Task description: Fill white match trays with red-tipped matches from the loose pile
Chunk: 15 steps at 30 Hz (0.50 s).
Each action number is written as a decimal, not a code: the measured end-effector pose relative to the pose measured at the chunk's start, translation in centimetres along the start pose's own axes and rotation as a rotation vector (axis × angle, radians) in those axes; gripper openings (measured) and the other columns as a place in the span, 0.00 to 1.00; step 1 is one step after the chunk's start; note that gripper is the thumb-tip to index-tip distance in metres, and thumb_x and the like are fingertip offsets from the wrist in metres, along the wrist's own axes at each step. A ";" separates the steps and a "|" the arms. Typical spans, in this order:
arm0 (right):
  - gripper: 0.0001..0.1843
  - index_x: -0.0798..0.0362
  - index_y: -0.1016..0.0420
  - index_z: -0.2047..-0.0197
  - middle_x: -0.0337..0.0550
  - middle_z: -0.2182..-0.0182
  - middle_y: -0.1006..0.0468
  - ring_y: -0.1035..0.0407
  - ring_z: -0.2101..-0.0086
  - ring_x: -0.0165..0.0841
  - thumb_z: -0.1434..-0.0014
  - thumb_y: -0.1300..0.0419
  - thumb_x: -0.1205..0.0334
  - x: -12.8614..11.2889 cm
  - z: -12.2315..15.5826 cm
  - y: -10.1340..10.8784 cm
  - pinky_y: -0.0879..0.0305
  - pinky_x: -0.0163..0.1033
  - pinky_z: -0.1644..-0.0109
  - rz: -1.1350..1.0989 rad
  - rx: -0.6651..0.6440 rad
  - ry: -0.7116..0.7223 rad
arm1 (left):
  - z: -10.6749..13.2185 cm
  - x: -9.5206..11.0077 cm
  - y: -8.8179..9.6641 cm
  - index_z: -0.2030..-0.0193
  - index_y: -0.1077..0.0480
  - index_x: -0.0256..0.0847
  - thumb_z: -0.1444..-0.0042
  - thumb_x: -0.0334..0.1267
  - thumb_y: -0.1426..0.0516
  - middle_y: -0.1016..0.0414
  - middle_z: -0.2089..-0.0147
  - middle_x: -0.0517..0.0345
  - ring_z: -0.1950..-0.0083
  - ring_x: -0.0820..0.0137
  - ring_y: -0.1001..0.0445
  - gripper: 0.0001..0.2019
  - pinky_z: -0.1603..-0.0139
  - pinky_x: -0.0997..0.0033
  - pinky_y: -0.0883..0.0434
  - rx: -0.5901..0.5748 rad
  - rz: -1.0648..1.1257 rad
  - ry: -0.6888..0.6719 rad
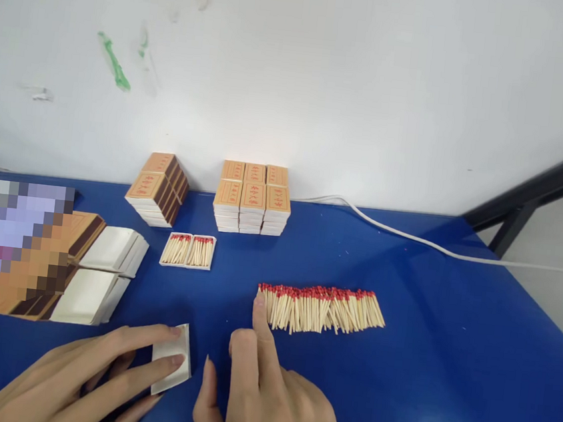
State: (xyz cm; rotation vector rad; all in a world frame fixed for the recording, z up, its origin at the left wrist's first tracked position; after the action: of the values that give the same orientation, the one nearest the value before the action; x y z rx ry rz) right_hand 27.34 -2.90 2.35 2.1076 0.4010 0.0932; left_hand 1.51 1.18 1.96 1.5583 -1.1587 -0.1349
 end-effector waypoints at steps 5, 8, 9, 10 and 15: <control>0.03 0.52 0.26 0.51 0.65 0.37 0.12 0.28 0.84 0.24 0.25 0.41 0.63 -0.6 0.3 0.1 0.32 0.35 0.81 -0.028 -0.022 0.006 | 0.7 -0.4 -0.4 0.20 0.29 0.63 0.22 0.38 0.40 0.14 0.31 0.62 0.35 0.65 0.10 0.28 0.34 0.72 0.16 -0.084 -0.015 0.003; 0.05 0.52 0.25 0.49 0.66 0.35 0.14 0.25 0.83 0.27 0.25 0.40 0.63 -0.6 0.3 0.1 0.31 0.36 0.80 0.005 -0.029 -0.020 | 0.8 -0.5 -0.4 0.20 0.29 0.62 0.22 0.37 0.41 0.14 0.31 0.61 0.34 0.64 0.11 0.28 0.33 0.71 0.17 -0.079 -0.040 -0.020; 0.05 0.52 0.25 0.49 0.66 0.36 0.13 0.25 0.83 0.27 0.25 0.40 0.63 -0.5 0.3 0.1 0.32 0.36 0.81 0.013 -0.030 -0.017 | 0.7 -0.4 -0.3 0.20 0.29 0.60 0.23 0.36 0.42 0.13 0.31 0.61 0.34 0.64 0.11 0.28 0.32 0.70 0.17 -0.078 -0.046 -0.030; 0.05 0.53 0.25 0.49 0.67 0.37 0.12 0.25 0.83 0.27 0.25 0.40 0.63 -0.5 0.3 0.1 0.32 0.36 0.81 0.019 -0.032 -0.011 | 0.6 -0.4 -0.3 0.20 0.29 0.59 0.23 0.36 0.43 0.13 0.31 0.60 0.33 0.63 0.11 0.28 0.32 0.70 0.17 -0.076 -0.050 -0.043; 0.04 0.51 0.25 0.54 0.66 0.38 0.12 0.30 0.86 0.25 0.25 0.41 0.63 -0.5 0.2 0.0 0.34 0.36 0.82 -0.014 -0.054 0.017 | -0.1 0.1 0.1 0.22 0.27 0.58 0.25 0.33 0.41 0.12 0.34 0.59 0.37 0.63 0.09 0.28 0.36 0.73 0.15 -0.050 -0.047 -0.056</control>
State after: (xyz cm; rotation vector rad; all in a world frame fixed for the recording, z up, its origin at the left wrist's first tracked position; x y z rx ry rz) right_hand 26.90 -3.25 2.32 2.0522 0.4190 0.1127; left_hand 1.51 1.18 2.09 1.5467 -1.1543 -0.2387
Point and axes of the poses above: each hand's wrist, its own z-axis away from the middle knuckle, its own y-axis out of the back of the hand, x = y × z, the point moved 2 cm from there along -z, towards the middle knuckle
